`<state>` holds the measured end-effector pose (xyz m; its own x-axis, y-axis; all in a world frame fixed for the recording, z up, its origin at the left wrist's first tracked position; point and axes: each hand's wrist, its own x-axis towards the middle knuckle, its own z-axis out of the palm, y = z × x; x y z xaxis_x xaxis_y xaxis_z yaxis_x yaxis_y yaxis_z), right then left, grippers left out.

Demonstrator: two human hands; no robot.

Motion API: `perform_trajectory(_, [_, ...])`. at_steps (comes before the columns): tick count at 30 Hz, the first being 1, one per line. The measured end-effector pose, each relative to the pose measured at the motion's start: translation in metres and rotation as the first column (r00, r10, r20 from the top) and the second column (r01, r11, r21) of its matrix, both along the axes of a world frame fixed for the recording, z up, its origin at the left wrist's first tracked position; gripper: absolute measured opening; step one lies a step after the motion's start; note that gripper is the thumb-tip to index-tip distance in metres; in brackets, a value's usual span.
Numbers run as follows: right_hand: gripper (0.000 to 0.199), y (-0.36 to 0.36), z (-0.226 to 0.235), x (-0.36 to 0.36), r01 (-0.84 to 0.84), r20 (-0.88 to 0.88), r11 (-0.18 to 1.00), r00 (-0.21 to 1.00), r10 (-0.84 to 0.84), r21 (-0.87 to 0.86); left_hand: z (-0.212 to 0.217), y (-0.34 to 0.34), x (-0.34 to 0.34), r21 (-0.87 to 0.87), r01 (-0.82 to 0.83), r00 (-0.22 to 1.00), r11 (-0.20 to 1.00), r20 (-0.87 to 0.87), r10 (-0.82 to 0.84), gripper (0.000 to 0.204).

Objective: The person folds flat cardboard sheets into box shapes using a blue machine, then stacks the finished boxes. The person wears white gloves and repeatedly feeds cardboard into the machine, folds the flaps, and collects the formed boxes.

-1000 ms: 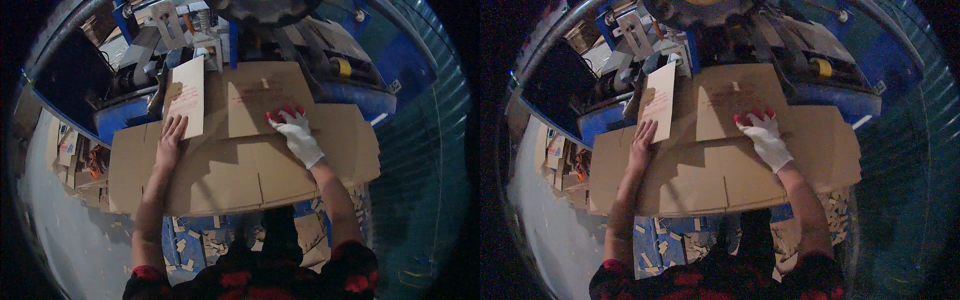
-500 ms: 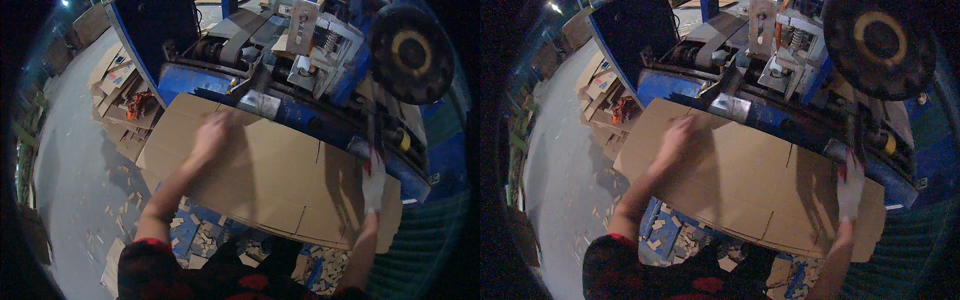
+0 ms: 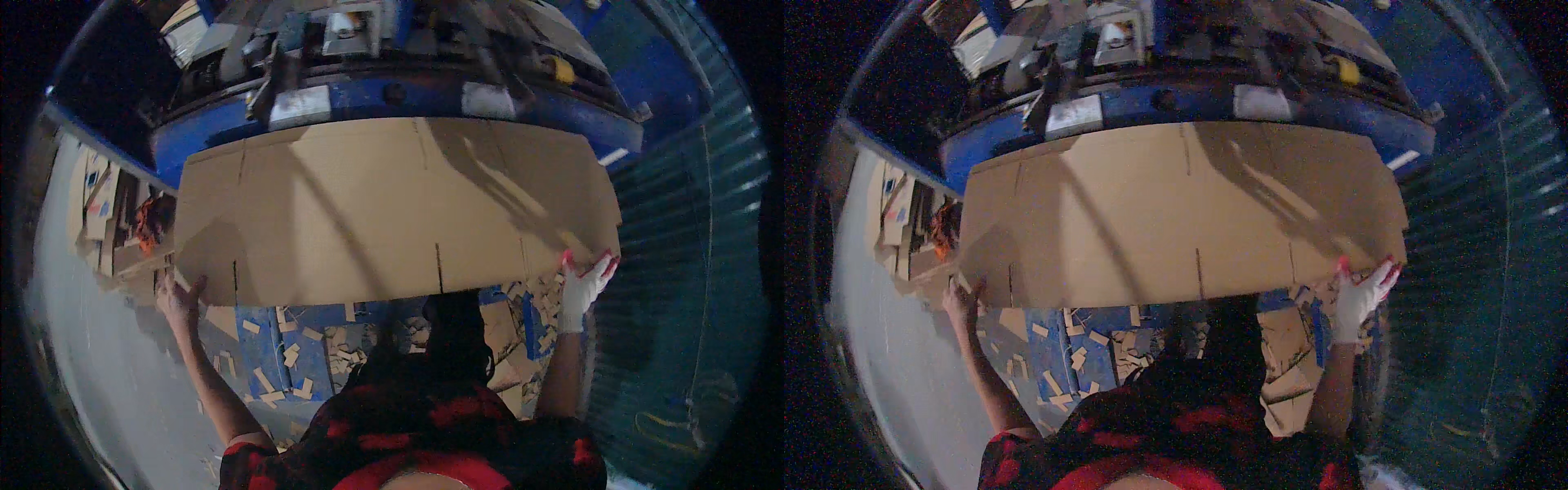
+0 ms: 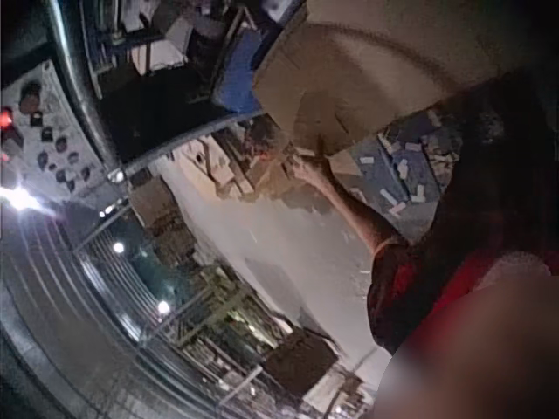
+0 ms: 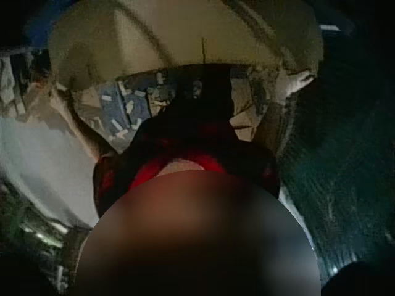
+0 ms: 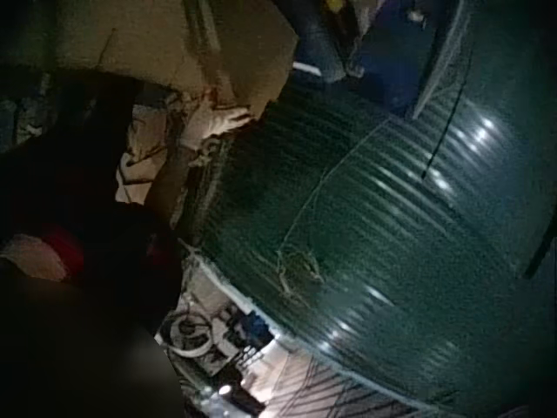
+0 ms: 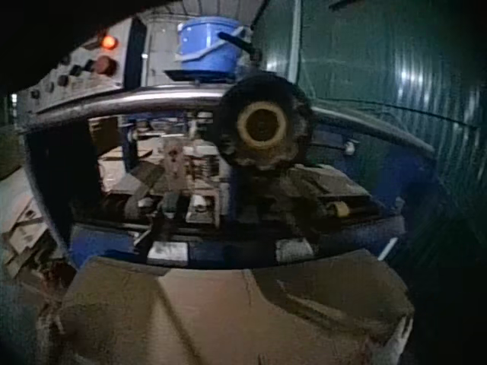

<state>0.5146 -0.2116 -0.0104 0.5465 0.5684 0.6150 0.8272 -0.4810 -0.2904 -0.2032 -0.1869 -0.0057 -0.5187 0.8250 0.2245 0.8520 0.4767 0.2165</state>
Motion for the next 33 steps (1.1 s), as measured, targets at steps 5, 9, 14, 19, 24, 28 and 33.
perform_trajectory(5, [0.046,-0.002,-0.018,0.023,0.216,-0.841,0.865,-0.218,0.495,0.453,0.031,0.003,0.009,0.021,0.1,0.99,0.995,-0.103,-0.097,0.062])
perform_trajectory(9, [0.05,0.003,0.018,0.002,0.022,-0.775,0.801,0.269,0.572,0.599,0.062,-0.009,0.029,0.484,0.271,0.796,0.832,0.373,-0.477,0.056])
perform_trajectory(14, [0.046,-0.009,0.059,-0.084,-0.335,-0.67,0.785,0.408,0.62,0.522,0.026,-0.009,0.1,0.391,0.031,0.487,0.92,0.798,-0.355,0.054])
perform_trajectory(19, [0.061,0.013,0.059,-0.133,-0.743,0.005,0.322,0.395,0.919,-0.587,0.017,0.012,0.164,0.389,0.662,0.625,0.641,0.185,-0.758,0.066])
perform_trajectory(24, [0.055,0.076,0.046,-0.124,-0.746,0.102,0.352,0.36,0.927,-0.565,0.036,0.06,0.191,0.399,0.711,0.596,0.579,0.095,-0.797,0.062])
perform_trajectory(28, [0.062,0.134,0.034,-0.112,-0.727,0.15,0.425,0.414,0.898,-0.539,0.027,0.106,0.205,0.364,0.751,0.593,0.551,-0.004,-0.805,0.07])
perform_trajectory(33, [0.066,0.18,0.04,-0.095,-0.801,0.112,0.351,0.341,0.933,-0.485,0.014,0.152,0.217,0.415,0.715,0.611,0.562,0.018,-0.791,0.066])
